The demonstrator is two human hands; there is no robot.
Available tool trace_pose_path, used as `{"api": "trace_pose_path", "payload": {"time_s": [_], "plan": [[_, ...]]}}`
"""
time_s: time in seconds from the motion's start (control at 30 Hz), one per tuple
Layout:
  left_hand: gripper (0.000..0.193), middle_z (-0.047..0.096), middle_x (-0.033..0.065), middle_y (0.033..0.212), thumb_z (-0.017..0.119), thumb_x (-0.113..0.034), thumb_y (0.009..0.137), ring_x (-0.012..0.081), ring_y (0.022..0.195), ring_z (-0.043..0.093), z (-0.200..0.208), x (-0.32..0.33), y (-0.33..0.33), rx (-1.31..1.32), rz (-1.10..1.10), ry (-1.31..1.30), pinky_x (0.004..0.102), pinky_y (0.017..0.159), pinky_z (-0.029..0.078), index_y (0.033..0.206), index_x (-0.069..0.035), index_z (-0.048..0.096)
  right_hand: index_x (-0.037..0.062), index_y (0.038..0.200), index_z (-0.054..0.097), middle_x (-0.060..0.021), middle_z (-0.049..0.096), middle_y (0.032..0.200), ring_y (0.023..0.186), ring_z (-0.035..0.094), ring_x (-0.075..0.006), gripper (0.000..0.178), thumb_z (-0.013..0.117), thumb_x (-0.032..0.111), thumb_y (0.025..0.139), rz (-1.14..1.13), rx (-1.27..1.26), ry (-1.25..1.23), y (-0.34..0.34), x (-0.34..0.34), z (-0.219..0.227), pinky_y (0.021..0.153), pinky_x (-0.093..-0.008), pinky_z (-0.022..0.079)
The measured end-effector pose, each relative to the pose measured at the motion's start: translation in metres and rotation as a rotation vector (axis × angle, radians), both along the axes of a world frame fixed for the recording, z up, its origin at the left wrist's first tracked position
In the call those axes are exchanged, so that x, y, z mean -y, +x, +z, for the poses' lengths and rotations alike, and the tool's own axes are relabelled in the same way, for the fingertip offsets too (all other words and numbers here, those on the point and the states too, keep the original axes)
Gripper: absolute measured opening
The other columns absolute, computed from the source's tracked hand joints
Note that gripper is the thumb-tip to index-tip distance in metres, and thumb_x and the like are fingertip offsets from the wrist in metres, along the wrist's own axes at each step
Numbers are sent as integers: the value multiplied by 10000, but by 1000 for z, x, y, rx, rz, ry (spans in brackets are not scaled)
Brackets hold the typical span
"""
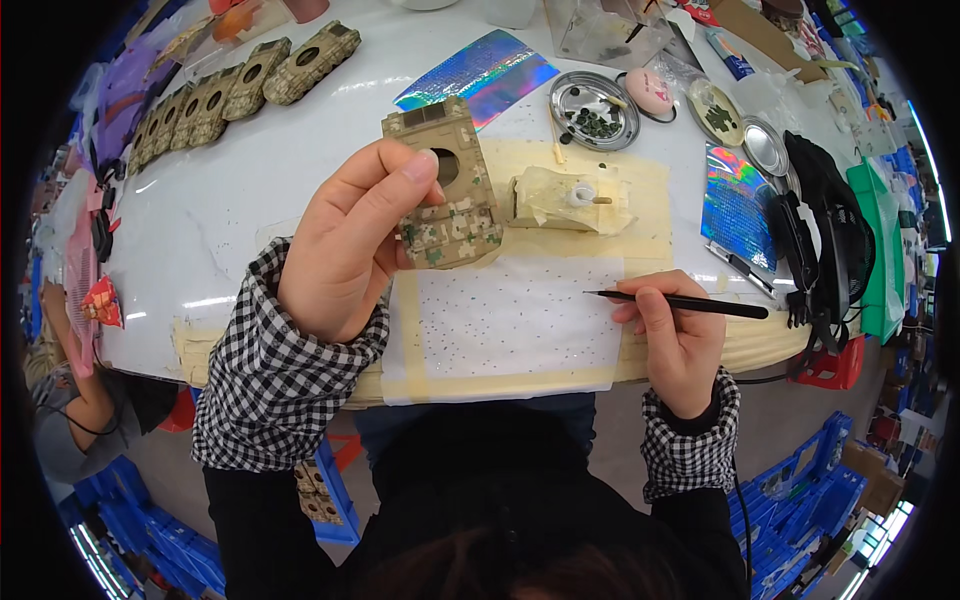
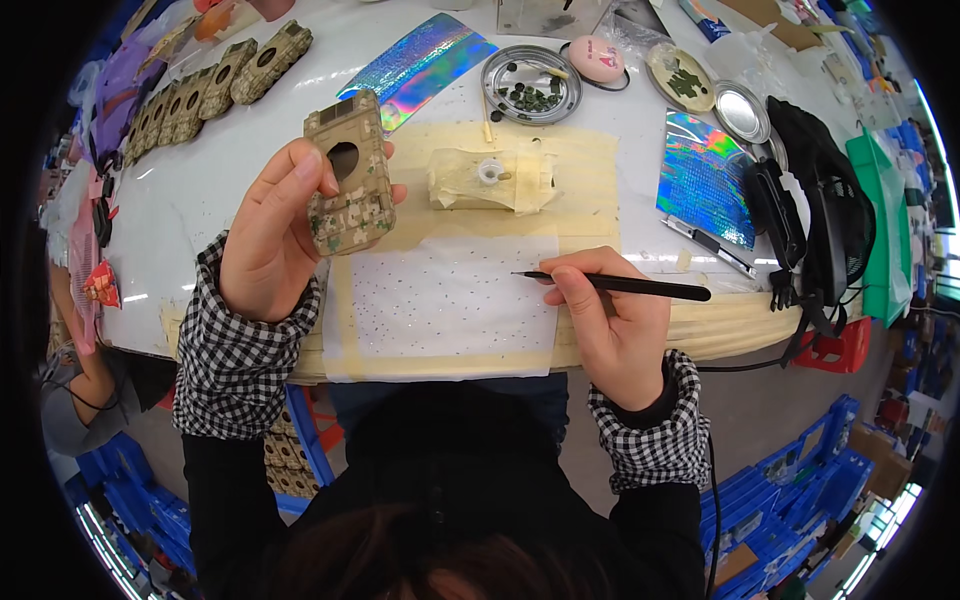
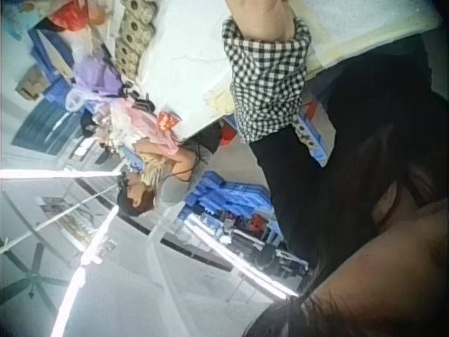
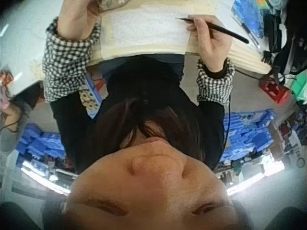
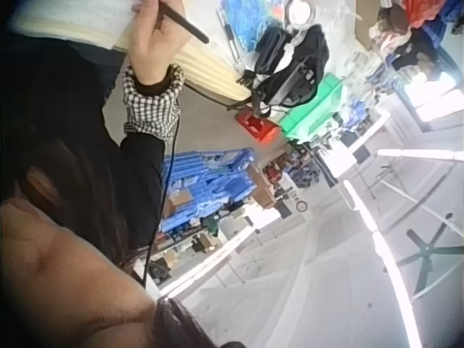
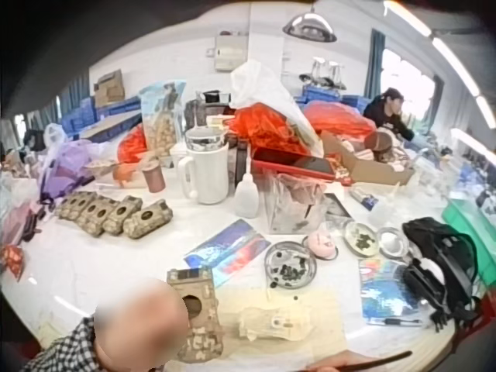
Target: Apply adhesive or paint to toy tank hulls and attach small detailing parts using a brush and tweezers.
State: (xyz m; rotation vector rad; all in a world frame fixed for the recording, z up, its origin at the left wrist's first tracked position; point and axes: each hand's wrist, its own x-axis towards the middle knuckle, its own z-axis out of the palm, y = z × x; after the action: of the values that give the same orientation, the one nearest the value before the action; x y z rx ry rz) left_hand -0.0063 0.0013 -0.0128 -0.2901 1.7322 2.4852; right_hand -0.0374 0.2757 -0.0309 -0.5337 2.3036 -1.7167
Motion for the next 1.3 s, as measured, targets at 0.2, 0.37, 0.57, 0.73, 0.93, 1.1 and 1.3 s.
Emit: {"api": "trace_pose_path", "payload": {"time_s": [0.2, 0.37, 0.57, 0.73, 0.93, 1.1, 1.3], "plan": [[214, 525, 234, 1231, 394, -225, 997, 346, 1082, 600, 0, 0, 0, 1, 5, -2, 375, 822, 564, 865, -63, 439, -63, 923, 618, -101, 645, 831, 708, 617, -130, 156, 542, 72, 936, 1, 3, -8, 0, 0, 0, 649, -224, 485], [211, 527, 228, 1231, 395, -222, 997, 343, 1086, 598, 0, -1, 0, -12, 4, -1, 376, 823, 562, 866, -63, 437, -63, 926, 613, -105, 644, 842, 704, 611, -129, 154, 539, 72, 937, 4, 6, -44, 0, -1, -1, 652, -223, 482], [205, 532, 222, 1218, 400, -220, 996, 340, 1086, 598, 0, 0, 0, -12, -3, -1, 377, 828, 560, 870, -63, 438, -29, 945, 606, -88, 657, 863, 708, 619, -109, 206, 507, 150, 965, 1, -39, -34, 1, -2, -6, 611, -201, 438], [162, 544, -41, 838, 540, -242, 958, 26, 746, 537, -4, -2, 1, -33, 36, 125, 205, 637, 499, 869, -106, 540, -25, 951, 607, -80, 651, 871, 712, 618, -108, 193, 512, 143, 963, 0, -32, -13, 1, 0, -6, 613, -200, 437], [163, 544, -44, 834, 544, -246, 956, 20, 739, 533, -5, 0, 2, -40, 22, 119, 195, 623, 490, 868, -109, 544, -23, 952, 607, -79, 652, 874, 713, 617, -105, 192, 517, 147, 962, 18, -34, 4, 0, 0, -5, 612, -196, 435], [166, 544, -44, 833, 547, -251, 954, 21, 738, 533, -4, -1, 1, -41, 23, 116, 194, 622, 489, 868, -109, 545, -24, 953, 607, -88, 659, 862, 705, 612, -102, 199, 519, 154, 962, 26, -38, 13, 0, 0, -4, 611, -196, 436], [171, 545, -38, 835, 543, -252, 956, 29, 747, 538, -4, -2, 2, -48, 18, 124, 207, 644, 499, 872, -103, 542, -36, 947, 611, -96, 662, 844, 697, 605, -106, 194, 524, 137, 956, 12, -12, -9, 0, 1, -3, 620, -202, 448]]}}
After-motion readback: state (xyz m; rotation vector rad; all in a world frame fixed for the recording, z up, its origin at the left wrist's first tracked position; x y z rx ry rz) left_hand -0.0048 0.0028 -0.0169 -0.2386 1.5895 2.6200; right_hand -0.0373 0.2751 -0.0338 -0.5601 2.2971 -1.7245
